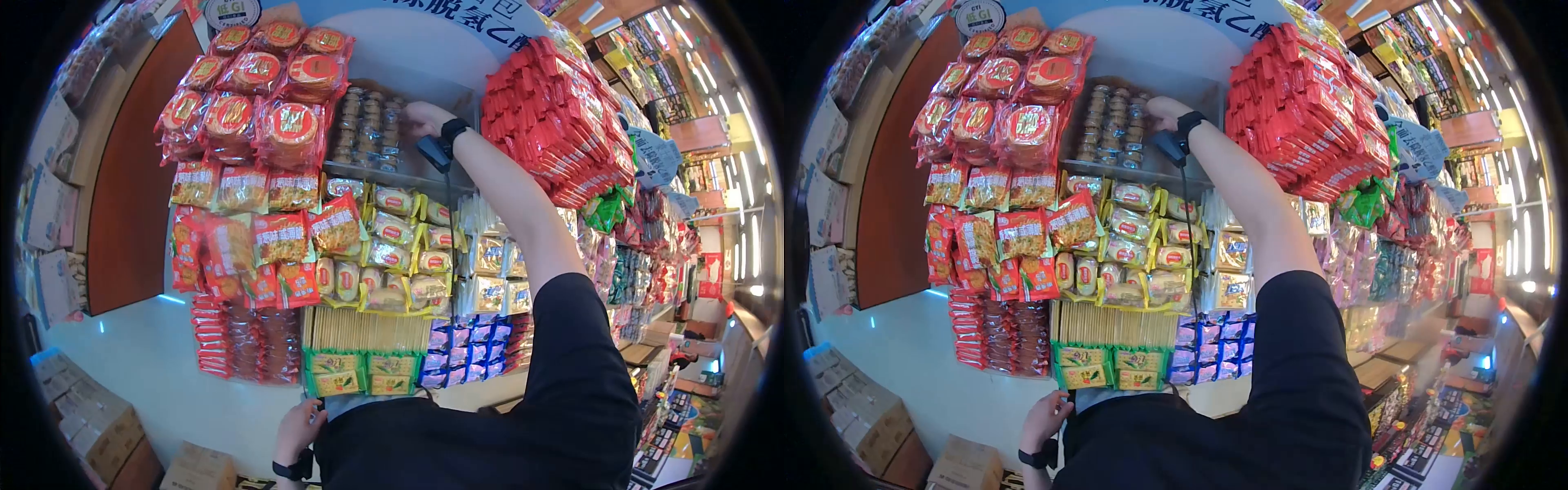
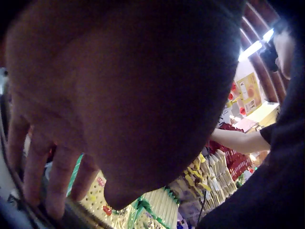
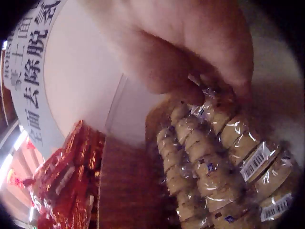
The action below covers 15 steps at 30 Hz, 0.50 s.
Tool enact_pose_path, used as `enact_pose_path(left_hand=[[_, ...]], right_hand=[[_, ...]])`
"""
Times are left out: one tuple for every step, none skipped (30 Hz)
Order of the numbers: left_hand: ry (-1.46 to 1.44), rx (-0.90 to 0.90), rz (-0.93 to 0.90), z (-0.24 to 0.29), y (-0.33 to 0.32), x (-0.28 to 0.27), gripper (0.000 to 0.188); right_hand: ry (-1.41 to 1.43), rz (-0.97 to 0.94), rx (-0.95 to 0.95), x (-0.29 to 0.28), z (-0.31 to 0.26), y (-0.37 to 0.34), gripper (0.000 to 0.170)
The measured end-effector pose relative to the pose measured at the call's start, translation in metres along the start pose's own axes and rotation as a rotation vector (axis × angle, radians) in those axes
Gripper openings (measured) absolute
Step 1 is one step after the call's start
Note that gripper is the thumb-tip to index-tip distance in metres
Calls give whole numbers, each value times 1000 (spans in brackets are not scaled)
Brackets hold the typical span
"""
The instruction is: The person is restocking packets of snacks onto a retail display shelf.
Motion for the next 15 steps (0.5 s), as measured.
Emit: enact_pose_path(left_hand=[[-2, -3, 6, -1, 0, 1, 34], [-5, -5, 3, -2, 2, 2, 33], [-6, -8, 0, -3, 2, 3, 33], [-1, -11, -4, -2, 2, 4, 32], [-12, -1, -14, 4, 2, 3, 32], [-8, 9, -5, 6, 1, 2, 32], [-1, 18, 3, 6, 1, 1, 32], [9, 25, 9, 7, -1, 0, 32], [8, 21, 16, 7, -3, -2, 32], [6, 19, 23, 7, -4, -3, 32], [2, 17, 33, 8, -5, -4, 32], [5, 16, 33, 6, -5, -3, 33], [6, 14, 32, 3, -5, -3, 33], [7, 13, 32, 1, -5, -1, 34], [1, 4, 31, 1, -6, 0, 34]], right_hand=[[26, -21, 14, -9, 6, 12, 19], [52, -42, 25, -2, -4, -1, 17], [120, 17, 33, -1, -9, -18, 18], [139, 26, 5, 9, -19, -33, 18], [163, 34, -25, 15, -25, -40, 18], [189, 42, -53, 22, -30, -46, 18], [176, 10, -52, 25, -29, -41, 19], [166, -22, -49, 26, -26, -30, 20], [147, -52, -32, 23, -21, -22, 23], [128, -82, -16, 20, -16, -12, 26], [96, -111, 12, 14, -12, -7, 30], [62, -142, 40, 9, -8, -3, 35], [-32, -102, 76, 6, -8, -11, 40], [-127, -62, 111, 5, -12, -26, 46], [-223, -23, 145, 5, -16, -40, 52]])
Point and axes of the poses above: each hand's wrist, its own y-axis towards the middle knuckle, its own x-axis out of the palm, z = x × y, the point moved 7 cm from there along y, towards the middle knuckle, and after that the axes turned 7 degrees about -y, right-handed, at the moved point
